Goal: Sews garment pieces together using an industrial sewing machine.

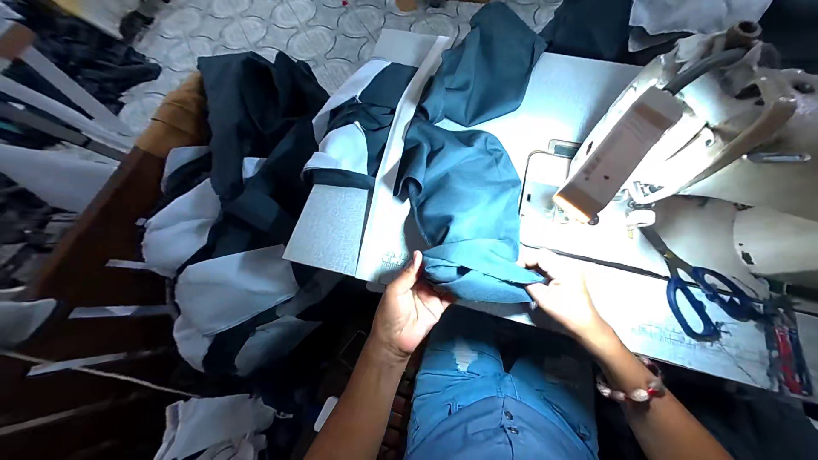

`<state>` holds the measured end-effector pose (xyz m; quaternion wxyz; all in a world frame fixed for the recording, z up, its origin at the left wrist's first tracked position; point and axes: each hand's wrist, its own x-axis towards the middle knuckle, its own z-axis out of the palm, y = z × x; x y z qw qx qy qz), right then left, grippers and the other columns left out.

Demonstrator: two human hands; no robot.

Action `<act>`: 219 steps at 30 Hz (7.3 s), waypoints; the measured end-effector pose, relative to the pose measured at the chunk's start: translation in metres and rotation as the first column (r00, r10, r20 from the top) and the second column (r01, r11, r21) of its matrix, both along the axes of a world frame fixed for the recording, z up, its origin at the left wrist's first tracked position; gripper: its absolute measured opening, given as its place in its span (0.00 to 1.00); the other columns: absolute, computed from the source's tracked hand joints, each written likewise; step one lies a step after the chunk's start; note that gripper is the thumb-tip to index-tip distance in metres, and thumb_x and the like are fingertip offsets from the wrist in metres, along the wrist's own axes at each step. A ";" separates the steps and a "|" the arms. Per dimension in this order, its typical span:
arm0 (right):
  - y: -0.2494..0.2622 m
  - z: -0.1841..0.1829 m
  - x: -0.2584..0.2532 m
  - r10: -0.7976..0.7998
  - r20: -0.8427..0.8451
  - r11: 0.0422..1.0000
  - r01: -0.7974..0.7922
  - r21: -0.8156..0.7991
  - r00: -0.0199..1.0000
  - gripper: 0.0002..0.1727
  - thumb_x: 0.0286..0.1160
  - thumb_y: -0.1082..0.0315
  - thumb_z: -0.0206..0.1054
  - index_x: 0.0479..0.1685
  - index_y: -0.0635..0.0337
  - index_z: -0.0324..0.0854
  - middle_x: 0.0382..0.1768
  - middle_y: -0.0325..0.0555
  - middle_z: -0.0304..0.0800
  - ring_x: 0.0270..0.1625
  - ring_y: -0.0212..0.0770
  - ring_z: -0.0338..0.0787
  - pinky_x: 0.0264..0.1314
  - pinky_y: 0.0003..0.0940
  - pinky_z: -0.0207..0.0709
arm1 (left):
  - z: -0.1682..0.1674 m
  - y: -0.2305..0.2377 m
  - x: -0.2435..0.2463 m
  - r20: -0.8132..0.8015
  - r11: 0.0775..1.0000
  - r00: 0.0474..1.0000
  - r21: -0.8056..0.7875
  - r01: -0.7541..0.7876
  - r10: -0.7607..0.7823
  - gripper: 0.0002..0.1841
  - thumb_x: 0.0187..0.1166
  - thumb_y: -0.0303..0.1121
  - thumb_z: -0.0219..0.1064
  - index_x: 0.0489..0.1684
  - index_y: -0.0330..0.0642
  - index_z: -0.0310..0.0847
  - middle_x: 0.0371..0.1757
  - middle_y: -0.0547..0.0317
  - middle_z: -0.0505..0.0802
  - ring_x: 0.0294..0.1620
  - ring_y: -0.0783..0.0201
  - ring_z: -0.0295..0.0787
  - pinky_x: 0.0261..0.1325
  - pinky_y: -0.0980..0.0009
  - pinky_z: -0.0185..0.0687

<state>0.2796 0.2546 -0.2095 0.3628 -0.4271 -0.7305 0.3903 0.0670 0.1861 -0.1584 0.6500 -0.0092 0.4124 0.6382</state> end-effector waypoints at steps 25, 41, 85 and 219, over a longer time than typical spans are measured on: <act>0.034 0.065 0.017 0.211 -0.528 0.353 -0.568 -0.744 0.823 0.15 0.61 0.78 0.67 0.24 0.41 0.85 0.26 0.22 0.91 0.30 0.15 0.86 0.37 0.12 0.80 | -0.022 0.026 -0.011 -0.239 0.603 0.730 0.432 0.671 -0.640 0.09 0.72 0.50 0.75 0.44 0.64 0.92 0.44 0.77 0.97 0.48 0.81 0.93 0.56 0.78 0.88; 0.069 -0.003 0.003 -0.005 0.570 0.672 -0.420 0.610 0.821 0.10 0.70 0.80 0.67 0.43 0.60 0.91 0.32 0.54 0.86 0.39 0.58 0.88 0.54 0.63 0.74 | -0.022 0.074 -0.040 -0.460 0.724 -0.852 -0.495 0.480 0.251 0.25 0.72 0.13 0.66 0.70 0.39 0.85 0.65 0.37 0.90 0.69 0.36 0.86 0.84 0.27 0.50; 0.038 -0.010 0.019 -0.161 0.411 0.925 -0.009 0.381 0.898 0.12 0.69 0.55 0.69 0.27 0.51 0.92 0.31 0.44 0.85 0.49 0.54 0.81 0.56 0.56 0.59 | -0.060 0.051 0.045 -0.949 0.860 -0.309 -0.102 0.499 0.067 0.12 0.73 0.31 0.69 0.51 0.38 0.88 0.27 0.57 0.89 0.34 0.56 0.88 0.41 0.57 0.82; 0.052 -0.033 0.049 -0.395 0.468 0.907 0.256 0.333 0.791 0.25 0.77 0.80 0.57 0.71 0.54 0.86 0.73 0.62 0.84 0.81 0.67 0.75 0.81 0.67 0.64 | -0.047 0.186 0.087 -0.755 0.572 -0.608 -0.620 0.537 -0.247 0.39 0.69 0.68 0.69 0.83 0.66 0.74 0.99 0.59 0.43 0.95 0.31 0.15 0.75 0.13 0.14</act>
